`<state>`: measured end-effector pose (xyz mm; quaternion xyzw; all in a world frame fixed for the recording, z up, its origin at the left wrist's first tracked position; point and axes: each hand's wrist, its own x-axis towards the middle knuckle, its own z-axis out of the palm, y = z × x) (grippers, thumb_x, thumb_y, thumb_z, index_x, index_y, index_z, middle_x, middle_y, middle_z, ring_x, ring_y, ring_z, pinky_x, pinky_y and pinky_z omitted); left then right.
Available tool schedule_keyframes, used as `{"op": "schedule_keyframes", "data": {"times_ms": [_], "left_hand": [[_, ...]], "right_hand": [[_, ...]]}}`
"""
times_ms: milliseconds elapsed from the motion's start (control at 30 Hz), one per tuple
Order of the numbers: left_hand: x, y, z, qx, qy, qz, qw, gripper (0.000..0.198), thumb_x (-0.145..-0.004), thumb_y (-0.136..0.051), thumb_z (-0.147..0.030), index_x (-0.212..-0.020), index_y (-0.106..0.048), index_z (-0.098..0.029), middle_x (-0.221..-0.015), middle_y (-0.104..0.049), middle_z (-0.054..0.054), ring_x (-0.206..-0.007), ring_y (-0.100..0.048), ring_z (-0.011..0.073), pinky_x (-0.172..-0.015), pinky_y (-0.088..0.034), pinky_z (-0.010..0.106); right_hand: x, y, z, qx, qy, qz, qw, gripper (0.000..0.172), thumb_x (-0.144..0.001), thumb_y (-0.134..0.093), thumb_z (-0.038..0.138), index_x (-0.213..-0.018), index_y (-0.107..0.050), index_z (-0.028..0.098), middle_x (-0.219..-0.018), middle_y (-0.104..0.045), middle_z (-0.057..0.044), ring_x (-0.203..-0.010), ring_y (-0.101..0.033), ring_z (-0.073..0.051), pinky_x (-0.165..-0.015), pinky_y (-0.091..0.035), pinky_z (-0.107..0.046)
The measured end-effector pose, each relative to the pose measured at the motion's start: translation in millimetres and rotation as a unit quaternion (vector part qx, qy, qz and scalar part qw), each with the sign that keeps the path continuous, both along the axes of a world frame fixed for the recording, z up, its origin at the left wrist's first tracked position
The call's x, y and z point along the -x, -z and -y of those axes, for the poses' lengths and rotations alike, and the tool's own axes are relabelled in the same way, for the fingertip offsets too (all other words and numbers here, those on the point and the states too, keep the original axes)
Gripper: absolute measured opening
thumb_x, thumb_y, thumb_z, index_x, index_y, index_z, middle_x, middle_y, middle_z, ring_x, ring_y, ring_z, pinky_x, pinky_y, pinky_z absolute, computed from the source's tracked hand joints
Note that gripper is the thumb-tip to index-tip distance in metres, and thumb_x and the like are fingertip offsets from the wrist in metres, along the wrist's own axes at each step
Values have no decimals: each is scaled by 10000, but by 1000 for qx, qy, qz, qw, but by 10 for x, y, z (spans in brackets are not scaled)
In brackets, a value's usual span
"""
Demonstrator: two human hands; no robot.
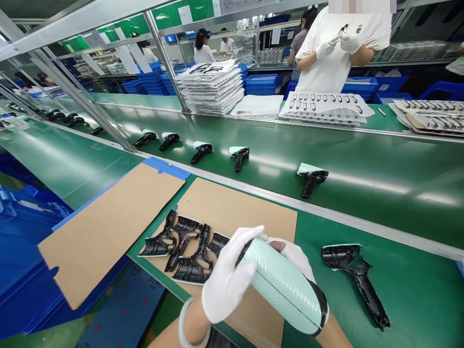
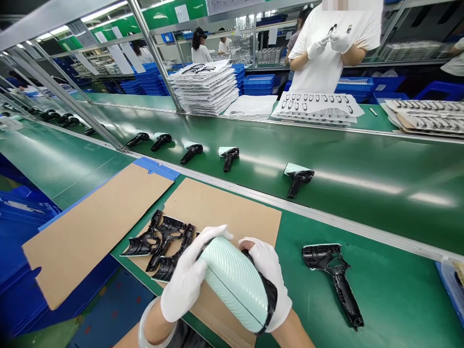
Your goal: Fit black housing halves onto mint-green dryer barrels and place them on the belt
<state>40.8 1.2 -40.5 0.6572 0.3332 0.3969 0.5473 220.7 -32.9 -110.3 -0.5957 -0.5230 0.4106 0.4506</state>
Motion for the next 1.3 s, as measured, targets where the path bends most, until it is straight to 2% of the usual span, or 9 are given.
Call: {"op": "schedule_keyframes", "data": {"times_ms": [133,367,567,833,933,1033,1133,1200,1300], "left_hand": [[6,17,24,68,-11,-35,997,833,-629,-827,-643,-1331,-565,-280,-1244,-573,84,-1108,-564,320,-983,-457,437],[-10,-71,-2,113,-3,-96,989,958,-488,-958,-445,-1344,-552,-298,-1290,-540,84,-1137,-542,353,-1015,-443,500],[-33,-107,-14,128,1,-134,983,1061,-403,-994,-315,-1358,-532,-320,-1357,-507,75,-1214,-512,367,-1028,-452,485],[-31,-87,-10,126,-4,-128,984,1103,-369,-997,-276,-1364,-522,-312,-1370,-505,63,-1229,-515,361,-1058,-434,461],[-15,-66,-5,93,-5,-108,990,871,-598,-919,-387,-1368,-518,-315,-1343,-534,53,-1229,-525,321,-1056,-420,418],[17,-39,-6,37,-9,-79,996,414,-981,-523,-421,-1380,-505,-312,-1317,-564,49,-1227,-536,246,-1079,-384,378],[36,-27,-8,22,-11,-73,997,383,-1031,-392,-417,-1375,-511,-300,-1311,-572,56,-1244,-527,235,-1098,-366,378],[30,-32,-4,52,-13,-85,995,576,-886,-648,-507,-1396,-487,-294,-1340,-544,70,-1252,-517,287,-1097,-378,421],[3,-56,12,123,-35,-138,982,1204,-437,-976,-428,-1475,-377,-316,-1410,-472,89,-1265,-487,378,-1092,-394,504]], "right_hand": [[-19,-80,-7,-58,12,104,993,120,-821,-539,306,-845,-652,272,-918,-708,-29,-914,-657,-219,-801,-538,-322],[-119,-91,-183,-105,93,205,969,201,-820,-490,234,-891,-677,253,-1037,-725,-56,-1076,-650,-255,-981,-491,-443],[-173,-5,-199,-131,198,264,935,440,-951,-407,503,-1127,-672,200,-1249,-662,-158,-1205,-591,-329,-1005,-476,-542],[-253,-388,-229,-327,230,450,798,265,-933,-543,353,-1122,-613,180,-1108,-661,-178,-980,-638,-340,-771,-517,-461],[-218,-594,-230,-387,217,494,748,190,-868,-625,221,-1047,-559,228,-1013,-631,-115,-906,-626,-296,-713,-473,-396],[-181,-733,-238,-419,188,511,727,261,-813,-657,123,-946,-496,280,-973,-596,-42,-851,-612,-241,-722,-432,-367],[-169,-776,-257,-432,187,516,716,292,-809,-653,110,-965,-477,283,-966,-586,-35,-839,-599,-232,-726,-425,-368],[-170,-770,-273,-436,191,515,713,281,-826,-641,128,-1011,-485,271,-955,-587,-47,-852,-592,-238,-721,-439,-370],[-173,-746,-293,-445,182,520,706,295,-824,-644,127,-1034,-487,264,-973,-586,-59,-897,-579,-238,-745,-464,-377]]}}
